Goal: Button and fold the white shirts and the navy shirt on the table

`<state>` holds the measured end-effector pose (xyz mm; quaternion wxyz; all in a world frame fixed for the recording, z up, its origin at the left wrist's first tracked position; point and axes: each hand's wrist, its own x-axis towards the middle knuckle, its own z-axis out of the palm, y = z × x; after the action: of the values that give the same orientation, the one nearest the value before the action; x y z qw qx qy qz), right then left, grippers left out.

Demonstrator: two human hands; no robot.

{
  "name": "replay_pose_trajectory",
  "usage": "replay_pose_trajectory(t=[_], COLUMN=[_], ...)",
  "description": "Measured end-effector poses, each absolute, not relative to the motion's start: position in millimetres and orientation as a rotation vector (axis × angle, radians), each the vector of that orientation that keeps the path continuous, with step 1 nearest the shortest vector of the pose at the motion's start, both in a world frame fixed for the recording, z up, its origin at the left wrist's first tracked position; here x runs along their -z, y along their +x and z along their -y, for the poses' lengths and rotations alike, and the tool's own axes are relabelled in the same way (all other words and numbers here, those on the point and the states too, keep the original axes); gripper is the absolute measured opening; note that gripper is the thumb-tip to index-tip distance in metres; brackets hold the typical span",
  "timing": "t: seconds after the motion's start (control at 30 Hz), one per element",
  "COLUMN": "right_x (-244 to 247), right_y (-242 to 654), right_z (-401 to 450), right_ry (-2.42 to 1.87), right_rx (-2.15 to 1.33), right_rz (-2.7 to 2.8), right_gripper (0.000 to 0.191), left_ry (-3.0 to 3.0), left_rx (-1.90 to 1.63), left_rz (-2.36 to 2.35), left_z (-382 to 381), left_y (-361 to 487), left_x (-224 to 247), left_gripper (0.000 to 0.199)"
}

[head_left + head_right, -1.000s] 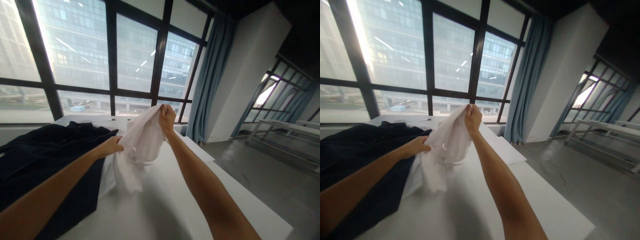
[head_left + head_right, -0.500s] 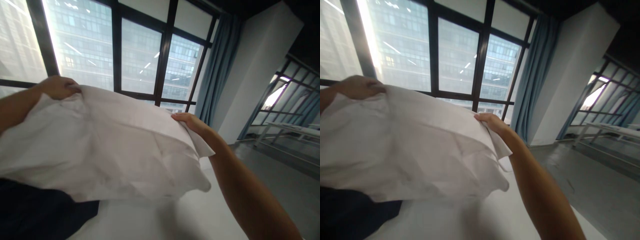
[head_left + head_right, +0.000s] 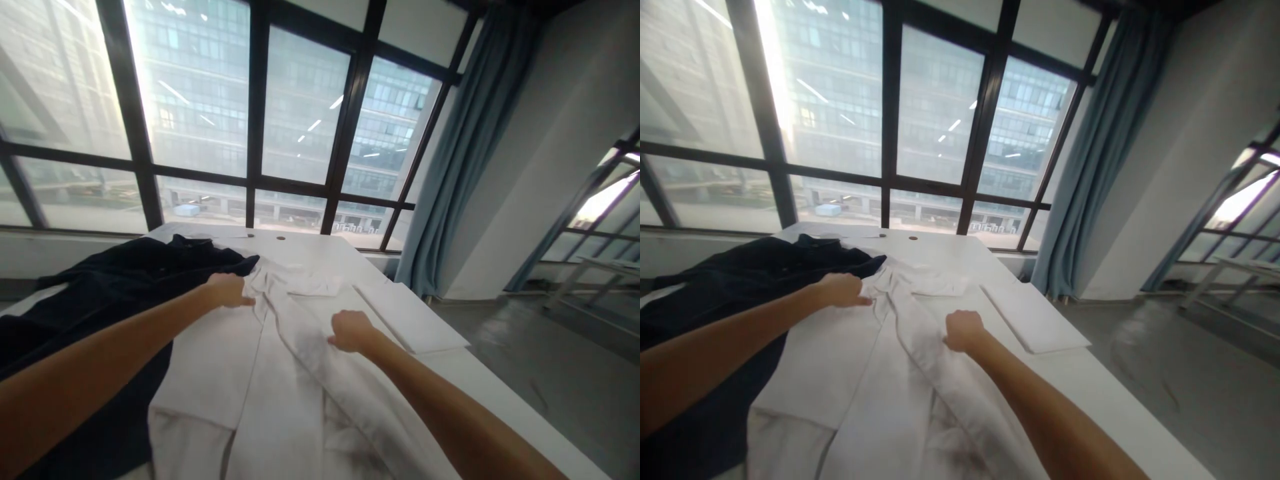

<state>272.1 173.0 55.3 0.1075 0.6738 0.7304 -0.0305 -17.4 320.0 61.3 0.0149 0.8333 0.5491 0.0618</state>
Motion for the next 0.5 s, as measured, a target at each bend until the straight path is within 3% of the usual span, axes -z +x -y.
replay_pose_trajectory(t=[0.07, 0.17, 0.23, 0.33, 0.43, 0.5], right_x=[-55, -38, -25, -28, -62, -86], right_y=[243, 198, 179, 187, 246, 307], right_z=[-186, -201, -207, -219, -236, -248], right_ry=[1.805, 1.234, 1.086, 1.107, 1.220, 1.678], right_rx=[0.091, 0.428, 0.530, 0.735, 1.299, 1.470], right_rz=[-2.477, -2.757, -2.726, -2.723, -2.752, -2.737], right_gripper=[0.032, 0.057, 0.053, 0.017, 0.024, 0.033], left_ry=[2.585, 2.489, 2.388, 2.297, 2.255, 2.239], left_rx=[-0.226, -0.316, -0.367, -0.385, -0.387, -0.299], left_rz=[-1.647, -1.461, -1.339, -1.276, -1.234, -1.205], left_z=[-312, -304, -299, -292, -286, -284], left_y=[-40, -83, -105, -119, -131, -154], left_x=[-45, -40, -41, -43, -58, -77], left_gripper=[0.052, 0.052, 0.043, 0.035, 0.040, 0.039])
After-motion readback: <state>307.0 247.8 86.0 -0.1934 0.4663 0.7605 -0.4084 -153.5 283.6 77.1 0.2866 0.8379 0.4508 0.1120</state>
